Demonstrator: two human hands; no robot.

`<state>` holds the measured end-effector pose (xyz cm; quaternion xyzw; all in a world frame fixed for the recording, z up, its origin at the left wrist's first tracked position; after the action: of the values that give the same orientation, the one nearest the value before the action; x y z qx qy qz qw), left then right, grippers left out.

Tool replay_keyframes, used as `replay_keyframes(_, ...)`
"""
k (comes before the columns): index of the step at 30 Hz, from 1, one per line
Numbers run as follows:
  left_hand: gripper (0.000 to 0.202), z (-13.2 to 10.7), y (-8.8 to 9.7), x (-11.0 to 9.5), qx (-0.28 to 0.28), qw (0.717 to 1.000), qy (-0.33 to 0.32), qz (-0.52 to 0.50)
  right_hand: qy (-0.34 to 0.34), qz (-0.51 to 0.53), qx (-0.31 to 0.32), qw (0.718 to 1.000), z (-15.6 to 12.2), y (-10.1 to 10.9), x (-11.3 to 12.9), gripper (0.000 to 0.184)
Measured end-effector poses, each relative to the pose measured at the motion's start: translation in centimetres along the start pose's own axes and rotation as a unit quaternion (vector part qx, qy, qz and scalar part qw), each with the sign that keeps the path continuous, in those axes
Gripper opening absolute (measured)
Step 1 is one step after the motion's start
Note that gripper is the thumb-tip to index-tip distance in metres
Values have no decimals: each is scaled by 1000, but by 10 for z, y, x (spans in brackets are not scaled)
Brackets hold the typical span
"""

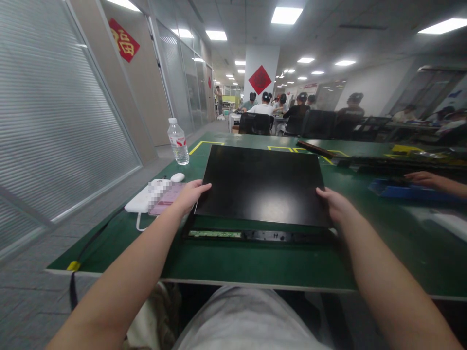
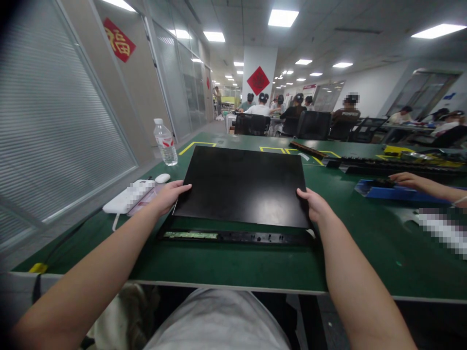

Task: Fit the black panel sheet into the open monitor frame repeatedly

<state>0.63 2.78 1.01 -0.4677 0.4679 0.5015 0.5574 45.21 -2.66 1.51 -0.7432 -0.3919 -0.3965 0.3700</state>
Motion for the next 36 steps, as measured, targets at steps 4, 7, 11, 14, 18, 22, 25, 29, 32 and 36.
replay_keyframes(4,57,-1,-1,5,-20,999,-4,26,-2,-24,-20,999,5,1,-5,21)
replay_keyframes(7,62,-2,-3,5,-19,999,0,35,-4,-24,-9,1000,8,3,-7,23)
replay_keyframes(11,58,-2,-4,3,-22,999,6,44,-14,-68,11,998,7,3,-7,15)
replay_keyframes(14,54,-3,-4,1,-24,999,8,48,-17,-88,8,996,4,2,-6,14)
replay_keyframes(18,54,-3,-3,1,-23,998,9,57,-25,-92,13,995,2,1,-5,19)
replay_keyframes(22,57,-3,-1,3,-32,997,2,70,-24,-93,15,995,4,0,-5,18)
replay_keyframes(25,58,-2,0,4,-37,996,-6,77,-23,-91,6,996,7,1,-6,18)
replay_keyframes(29,57,-2,1,3,-35,995,-5,90,-72,-88,-11,993,8,2,-8,16)
replay_keyframes(32,57,-3,1,2,-30,995,-2,100,-112,-81,-16,990,7,2,-9,18)
replay_keyframes(36,57,-3,1,2,-26,994,-2,109,-115,-79,-22,990,9,2,-9,19)
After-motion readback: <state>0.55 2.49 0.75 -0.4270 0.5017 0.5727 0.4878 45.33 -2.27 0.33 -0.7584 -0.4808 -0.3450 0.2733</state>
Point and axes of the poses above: each hand's wrist, its own z-axis towards the middle knuckle, its own y-axis out of the back of the hand, x = y × z, the point moved 2 cm from there along z, towards the middle knuckle, and after that the axes turned 6 degrees about -y, right-handed, at the moved point
